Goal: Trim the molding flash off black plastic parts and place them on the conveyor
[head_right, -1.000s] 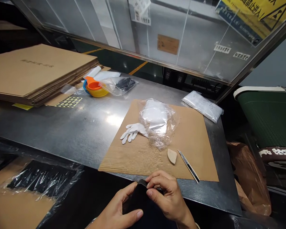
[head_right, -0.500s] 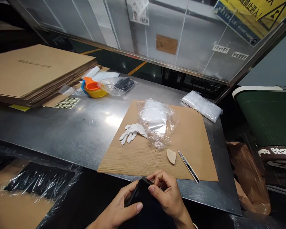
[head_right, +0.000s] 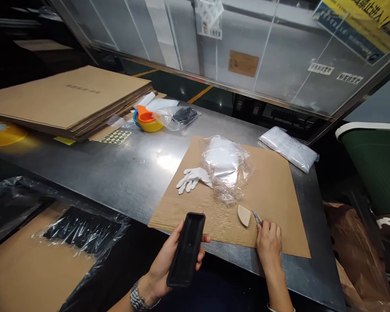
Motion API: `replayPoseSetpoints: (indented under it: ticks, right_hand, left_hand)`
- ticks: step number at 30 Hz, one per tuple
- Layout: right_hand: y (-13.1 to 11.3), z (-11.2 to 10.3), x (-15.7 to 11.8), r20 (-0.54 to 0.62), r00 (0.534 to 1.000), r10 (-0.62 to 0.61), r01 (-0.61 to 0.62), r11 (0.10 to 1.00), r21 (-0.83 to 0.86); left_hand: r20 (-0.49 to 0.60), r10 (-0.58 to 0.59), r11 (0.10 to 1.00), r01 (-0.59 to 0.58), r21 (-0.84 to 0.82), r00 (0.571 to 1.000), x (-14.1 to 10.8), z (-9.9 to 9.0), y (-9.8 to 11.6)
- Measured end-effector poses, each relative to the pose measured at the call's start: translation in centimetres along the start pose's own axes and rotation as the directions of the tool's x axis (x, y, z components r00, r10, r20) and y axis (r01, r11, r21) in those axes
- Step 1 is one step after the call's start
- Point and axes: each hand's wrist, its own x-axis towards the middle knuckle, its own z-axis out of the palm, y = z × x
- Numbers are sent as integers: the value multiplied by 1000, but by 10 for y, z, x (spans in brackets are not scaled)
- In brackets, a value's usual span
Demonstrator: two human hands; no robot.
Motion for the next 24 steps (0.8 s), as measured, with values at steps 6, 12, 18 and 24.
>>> replayPoseSetpoints:
  ticks: [6,12,18,24]
  right_hand:
    - [-25,-12,-17,50,995,89,-92,994,59]
    - [-106,-49,-50,418,872,-255,42,890,455]
    - [-145,-57,-62,527,690,-496,166,817,552]
    - [-161,-60,-57,769,500,-398,-156,832,532]
  left_hand:
    - [-101,150,978,-162,-129,984,2,6,12]
    - [-202,260,950,-287,-122,944,1,12,20]
    - [-260,326,923,-365,-118,909,-2,12,20]
    - [-305,439,868,-487,-101,845,-6,16,19]
